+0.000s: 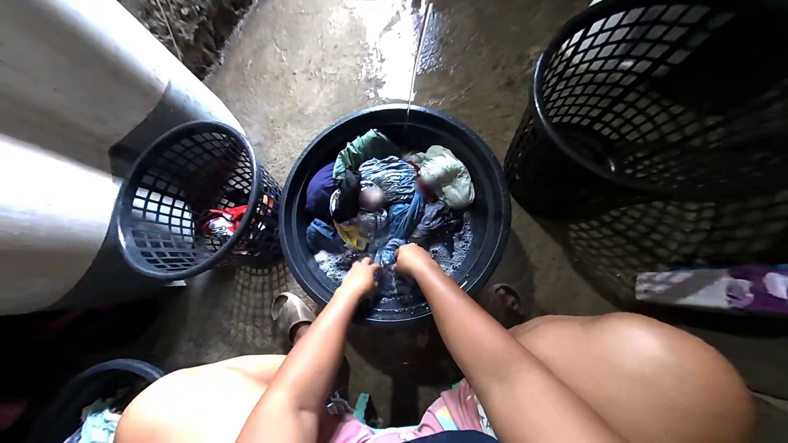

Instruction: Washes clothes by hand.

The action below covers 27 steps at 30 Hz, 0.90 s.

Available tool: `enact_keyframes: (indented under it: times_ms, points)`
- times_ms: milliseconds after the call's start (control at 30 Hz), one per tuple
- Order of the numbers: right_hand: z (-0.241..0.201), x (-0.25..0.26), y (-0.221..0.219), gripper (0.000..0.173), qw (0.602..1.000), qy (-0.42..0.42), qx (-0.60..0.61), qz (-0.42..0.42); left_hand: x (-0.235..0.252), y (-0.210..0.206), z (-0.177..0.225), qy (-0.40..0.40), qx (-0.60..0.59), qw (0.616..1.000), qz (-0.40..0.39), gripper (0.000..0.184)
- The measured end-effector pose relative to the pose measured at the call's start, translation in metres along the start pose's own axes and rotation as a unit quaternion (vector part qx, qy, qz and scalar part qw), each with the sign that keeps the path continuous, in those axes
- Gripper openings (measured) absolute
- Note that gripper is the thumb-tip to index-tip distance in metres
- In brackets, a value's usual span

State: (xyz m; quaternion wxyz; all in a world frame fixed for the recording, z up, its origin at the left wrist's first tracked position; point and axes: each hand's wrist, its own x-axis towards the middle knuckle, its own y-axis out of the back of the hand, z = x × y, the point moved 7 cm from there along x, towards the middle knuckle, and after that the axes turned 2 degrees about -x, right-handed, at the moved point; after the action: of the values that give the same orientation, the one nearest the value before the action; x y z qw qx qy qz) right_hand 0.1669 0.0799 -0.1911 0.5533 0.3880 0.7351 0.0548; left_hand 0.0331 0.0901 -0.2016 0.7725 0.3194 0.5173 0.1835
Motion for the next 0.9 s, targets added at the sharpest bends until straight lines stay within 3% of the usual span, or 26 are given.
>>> enact_keyframes:
  times_ms: [133, 200, 267, 333, 400, 500, 667, 733, 800, 900]
  points:
    - [0.017, 0.008, -0.04, 0.048, 0.994, -0.046, -0.063, -0.082, 0.018, -0.038, 0.006, 0.051, 0.021, 0.993, -0.106, 0.046]
    - [0.025, 0.006, -0.049, 0.048, 0.991, -0.068, -0.072, -0.086, 0.015, -0.049, 0.008, 0.068, 0.039, 0.983, -0.165, 0.042]
    - [0.025, 0.004, -0.045, 0.048, 0.992, -0.078, -0.069, -0.073, 0.011, -0.051, 0.011, 0.044, 0.03, 0.985, -0.167, 0.038]
    - [0.018, 0.006, -0.034, 0.045, 0.996, -0.031, -0.048, -0.07, 0.01, -0.038, 0.012, 0.004, -0.054, 0.994, -0.093, 0.055]
    - [-0.001, 0.012, -0.018, 0.037, 0.992, 0.09, 0.05, -0.066, 0.004, -0.015, 0.011, -0.037, -0.171, 0.985, 0.001, 0.069]
    - [-0.033, -0.011, 0.028, 0.032, 0.947, 0.212, 0.24, -0.021, -0.029, 0.037, 0.009, -0.077, -0.309, 0.943, 0.099, 0.052]
    - [-0.068, -0.117, 0.105, 0.024, 0.876, 0.396, 0.276, -0.006, -0.121, 0.135, 0.022, -0.207, -0.358, 0.869, 0.27, 0.025]
    - [-0.065, -0.141, 0.122, 0.036, 0.87, 0.418, 0.263, 0.006, -0.159, 0.167, 0.025, -0.269, -0.326, 0.83, 0.364, 0.02]
    - [-0.055, -0.149, 0.132, 0.031, 0.876, 0.417, 0.241, 0.028, -0.185, 0.187, 0.025, -0.318, -0.283, 0.803, 0.417, 0.017]
    - [-0.042, -0.147, 0.135, 0.023, 0.894, 0.396, 0.206, 0.029, -0.195, 0.194, 0.019, -0.37, -0.32, 0.784, 0.382, 0.016]
